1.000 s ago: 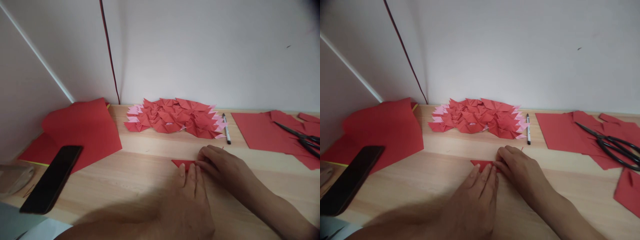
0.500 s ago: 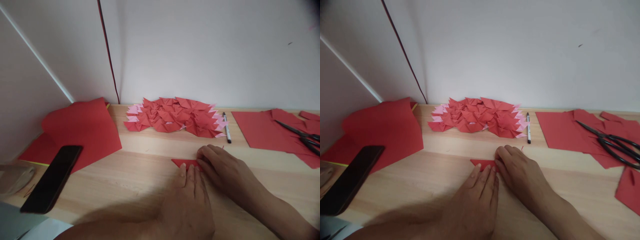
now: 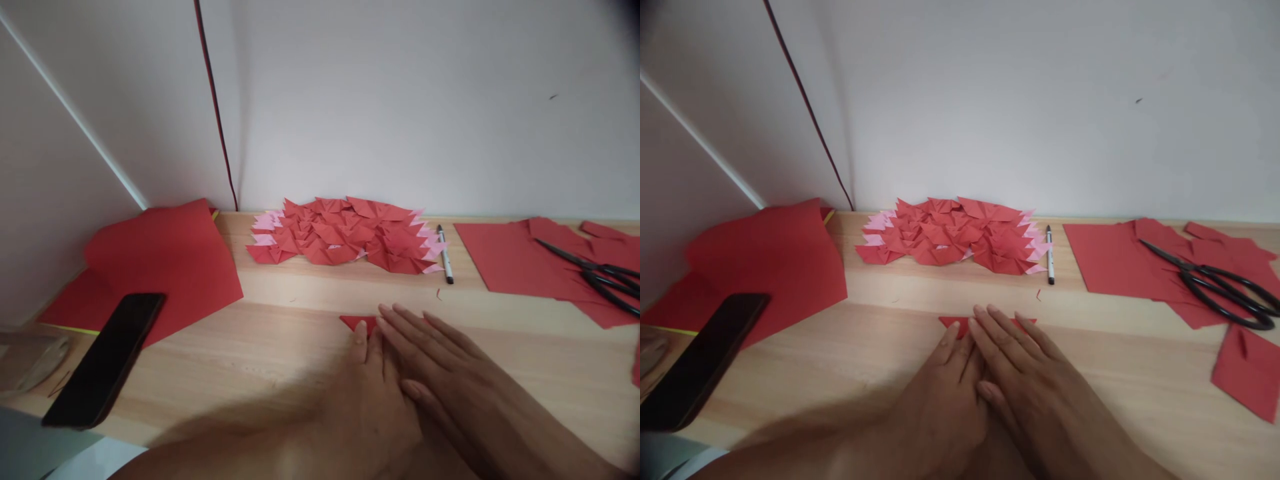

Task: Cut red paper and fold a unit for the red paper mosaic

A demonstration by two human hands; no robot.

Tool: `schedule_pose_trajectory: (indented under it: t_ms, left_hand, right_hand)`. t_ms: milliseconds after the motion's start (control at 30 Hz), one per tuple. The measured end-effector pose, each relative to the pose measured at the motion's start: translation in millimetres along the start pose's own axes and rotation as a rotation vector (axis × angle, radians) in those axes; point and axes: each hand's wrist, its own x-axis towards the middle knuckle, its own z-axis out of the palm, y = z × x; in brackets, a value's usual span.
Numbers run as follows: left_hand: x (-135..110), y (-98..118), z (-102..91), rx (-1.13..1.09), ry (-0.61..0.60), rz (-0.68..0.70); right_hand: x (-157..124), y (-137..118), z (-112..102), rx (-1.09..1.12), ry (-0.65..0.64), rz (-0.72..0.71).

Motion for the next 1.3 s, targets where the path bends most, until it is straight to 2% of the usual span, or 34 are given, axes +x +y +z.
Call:
schedule_pose_trajectory:
  t_ms: [167, 333, 500, 667, 867, 1067, 1167, 1300]
  left_hand:
    - [-2.2, -1.3, -0.3, 0.045, 0.071, 0.051]
    - [-3.0, -3.0, -2.8, 0.036, -0.007, 0.045]
    - [-9.5, -14.8, -10.7, -0.027, -0.081, 0.073]
    - [-27.4, -22.5, -13.1, -0.065, -0.083, 0.059]
    - [-41.7, -17.6, -12.5, -0.08, -0.1, -0.016]
    - [-27.4, -15.9, -26.3, -0.161, -0.054, -0.099]
    - [-20.2, -19.5, -23.7, -0.278, -0.116, -0.135]
    - [-19.1, -22.2, -15.0, -0.318, -0.14, -0.151]
  right_hand:
    - [-14.0, -9.9, 8.7, 0.02, -0.036, 0.068]
    - [-21.5, -9.4, 14.4, 0.0, -0.02, 0.076]
    - [-25.8, -10.2, 23.5, -0.099, 0.031, 0.063]
    - [-28.4, -9.8, 31.0, -0.167, 0.054, 0.039]
    - [-27.5, -11.1, 31.8, -0.19, 0.075, 0.032]
    - [-27.2, -10.8, 37.6, -0.16, 0.094, 0.039]
    - [-28.1, -10.0, 39.1, -0.146, 0.106, 0.036]
    - [-27.0, -11.0, 38.5, -0.162, 0.095, 0.046]
